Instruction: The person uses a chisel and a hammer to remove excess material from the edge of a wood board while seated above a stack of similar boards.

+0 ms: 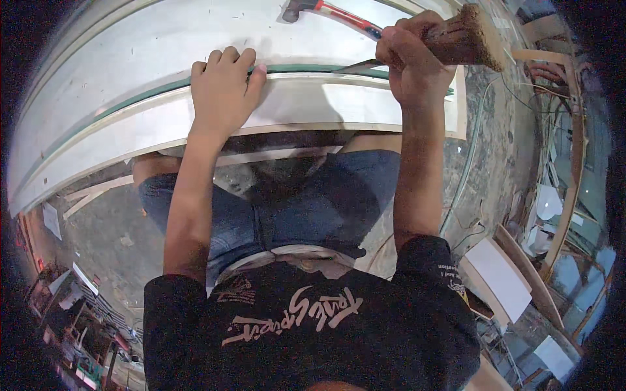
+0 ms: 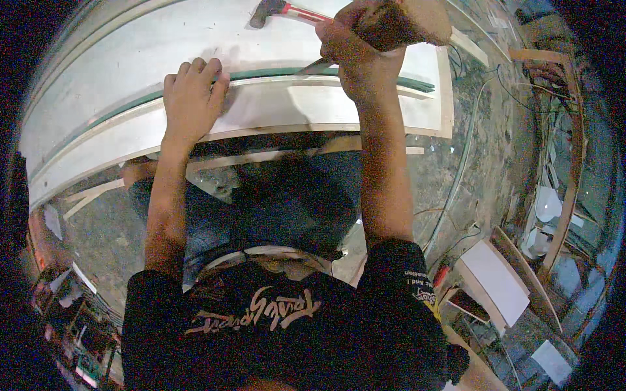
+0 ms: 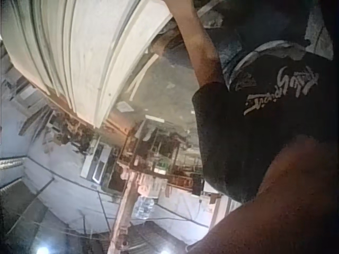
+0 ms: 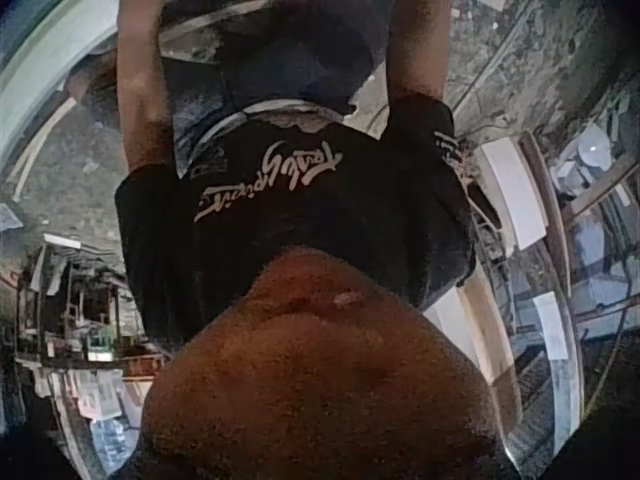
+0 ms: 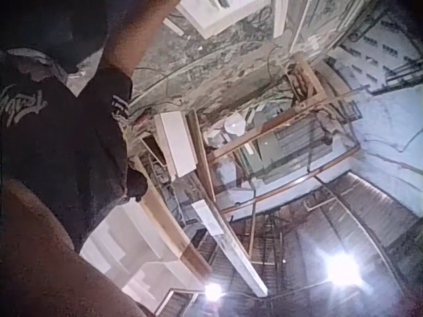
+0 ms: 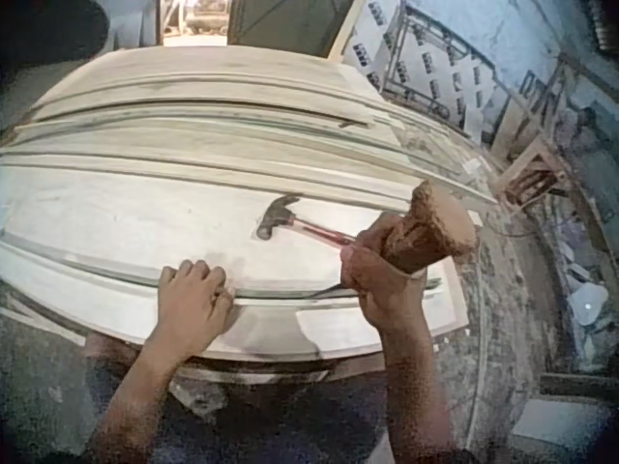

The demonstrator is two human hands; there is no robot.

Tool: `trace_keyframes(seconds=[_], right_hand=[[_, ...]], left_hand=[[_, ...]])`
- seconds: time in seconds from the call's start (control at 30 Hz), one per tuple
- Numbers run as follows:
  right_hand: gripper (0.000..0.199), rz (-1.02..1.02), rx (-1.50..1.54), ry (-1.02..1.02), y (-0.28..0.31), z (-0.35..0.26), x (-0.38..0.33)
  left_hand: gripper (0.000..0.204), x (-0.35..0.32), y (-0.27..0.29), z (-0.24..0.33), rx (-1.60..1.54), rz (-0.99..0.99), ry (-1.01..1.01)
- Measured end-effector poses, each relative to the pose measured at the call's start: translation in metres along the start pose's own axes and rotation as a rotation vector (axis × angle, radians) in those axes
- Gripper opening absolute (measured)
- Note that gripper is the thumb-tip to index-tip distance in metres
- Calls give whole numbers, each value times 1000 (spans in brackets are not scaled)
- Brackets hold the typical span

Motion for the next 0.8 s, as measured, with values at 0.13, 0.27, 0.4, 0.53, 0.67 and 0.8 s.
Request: trace_keyframes(seconds=[0.13,0.27,0.4,0.53,0.67,0.8], right_hand=[[21,45,-53,-46,-8,-8,2],[22,-84,-261,-199,-36,-6,-7],[24,55,-452,-183,-46,0,-5],[22,58,-92,-60,-42,-9,8],[23,107,-347,-12,-40,-31,6],[21,317,-127,-42,-54,-42,-10]], left_hand=[[30,0,2,1,-12,18,-3],[30,-4,2,4,8,67,-11],[32,-5,1,1,-2,34,-7],[34,-4,4,2,22,4,-1],[33,0,2,3,-3,-28,29],[36,-1,-1,2,-26,21,51]])
Point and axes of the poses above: each hand's wrist, its own x-axis towards the middle knuckle, its own y-axis out of the back of the hand, z = x × y, the point moved 2 cm from there along x, towards the middle knuckle, and after that the axes turned 6 degrees about -z, right-handed, at the moved point
